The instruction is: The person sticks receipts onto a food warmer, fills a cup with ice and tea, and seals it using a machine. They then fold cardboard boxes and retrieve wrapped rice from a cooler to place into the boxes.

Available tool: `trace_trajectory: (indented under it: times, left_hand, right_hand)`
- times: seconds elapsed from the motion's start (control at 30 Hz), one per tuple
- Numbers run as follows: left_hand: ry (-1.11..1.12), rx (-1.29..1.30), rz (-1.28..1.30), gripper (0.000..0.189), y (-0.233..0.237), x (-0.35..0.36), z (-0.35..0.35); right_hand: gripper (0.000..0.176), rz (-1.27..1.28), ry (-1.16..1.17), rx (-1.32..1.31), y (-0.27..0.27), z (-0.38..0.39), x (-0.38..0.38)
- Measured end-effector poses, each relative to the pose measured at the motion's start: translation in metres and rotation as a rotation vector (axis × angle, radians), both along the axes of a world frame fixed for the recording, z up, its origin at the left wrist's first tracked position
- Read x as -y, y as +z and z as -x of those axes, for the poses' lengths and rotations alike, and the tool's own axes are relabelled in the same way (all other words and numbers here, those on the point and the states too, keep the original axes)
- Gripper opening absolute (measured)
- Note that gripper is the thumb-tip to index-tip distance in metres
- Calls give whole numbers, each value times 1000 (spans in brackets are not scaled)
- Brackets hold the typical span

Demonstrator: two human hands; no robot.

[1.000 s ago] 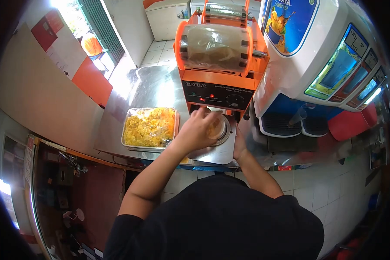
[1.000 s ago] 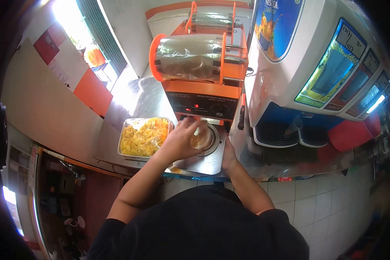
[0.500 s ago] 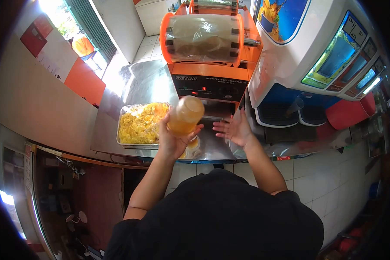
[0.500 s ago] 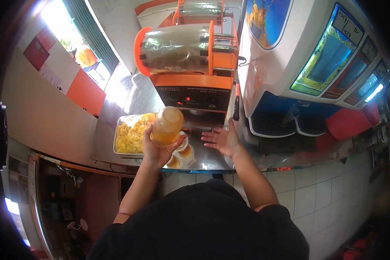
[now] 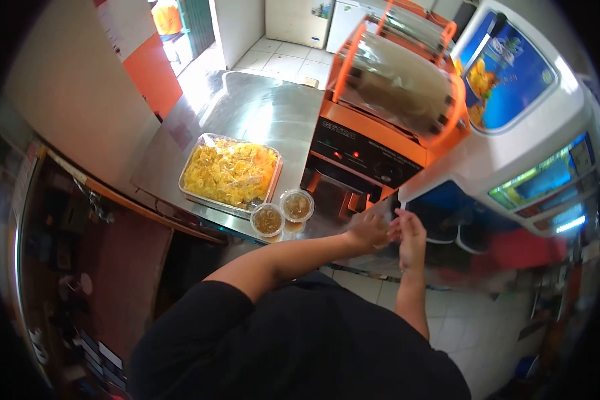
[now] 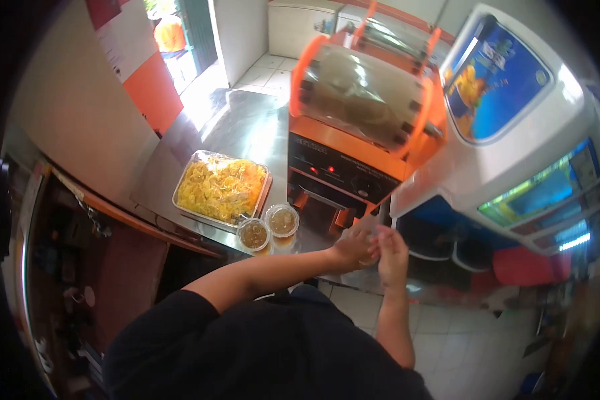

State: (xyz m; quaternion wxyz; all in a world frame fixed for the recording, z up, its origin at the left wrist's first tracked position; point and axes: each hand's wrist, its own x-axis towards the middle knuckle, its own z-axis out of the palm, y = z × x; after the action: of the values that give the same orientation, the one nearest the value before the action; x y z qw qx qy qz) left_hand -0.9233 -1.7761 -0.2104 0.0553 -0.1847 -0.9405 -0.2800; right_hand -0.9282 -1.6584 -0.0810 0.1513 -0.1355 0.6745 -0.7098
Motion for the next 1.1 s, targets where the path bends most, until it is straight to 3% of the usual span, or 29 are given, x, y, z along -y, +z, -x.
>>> trace_trajectory:
  times: [0.07,0.13,0.17,0.27,0.3,0.33,0.4,0.47,0.53,0.63,0.7,0.73,0.8,0.83,0.9,1.1]
  left_hand:
    - [-15,-26,51,66,-31,0,18]
    - [114,-429,101,80,-48,-3,18]
    - [124,-428,97,80,-51,-13,13]
    - [439,406,1094,86,-56,-43,2]
    - [181,165,538,78,-25,-3,-29]
    - [-69,-72,-19,71,8,47,-70]
    - [75,291,-348,54,5,72,-100]
    - [371,772,-671,54,6,102,-130]
    - [742,889,-1002,57,-17,124,-167]
    - [897,937,-1073,62,-9,148,-217]
    - [1353,184,-736,89,-21,139,-235]
    - [1351,185,-735,89,-27,142,-235]
    - [1264,-54,-518,117,-37,151,-223]
    - [1247,-57,-513,117,-42,155,-211]
    - [1090,-355,-472,117,-53,158,-188]
    - [1021,-348,-693,113,-64,171,-176]
  right_hand:
    - [30,-77,52,-39,-13,2,8]
    - [30,-148,84,-59,-25,1,26]
    - [30,-61,125,134,-29,-1,37]
    - [30,138,221,529,-49,9,60]
    - [29,249,282,732,-56,15,67]
    - [29,249,289,739,-63,20,77]
    - [25,437,131,772,-72,25,94]
    - [23,450,114,794,-76,28,100]
    - [25,438,76,793,-89,28,100]
    - [24,364,23,748,-82,11,98]
    - [23,321,29,720,-84,-1,94]
    - [22,286,29,689,-84,-7,92]
    - [21,264,37,673,-81,-21,89]
    - [21,241,49,658,-80,-27,89]
    - [22,227,55,623,-77,-38,89]
    - [32,146,146,561,-76,-69,76]
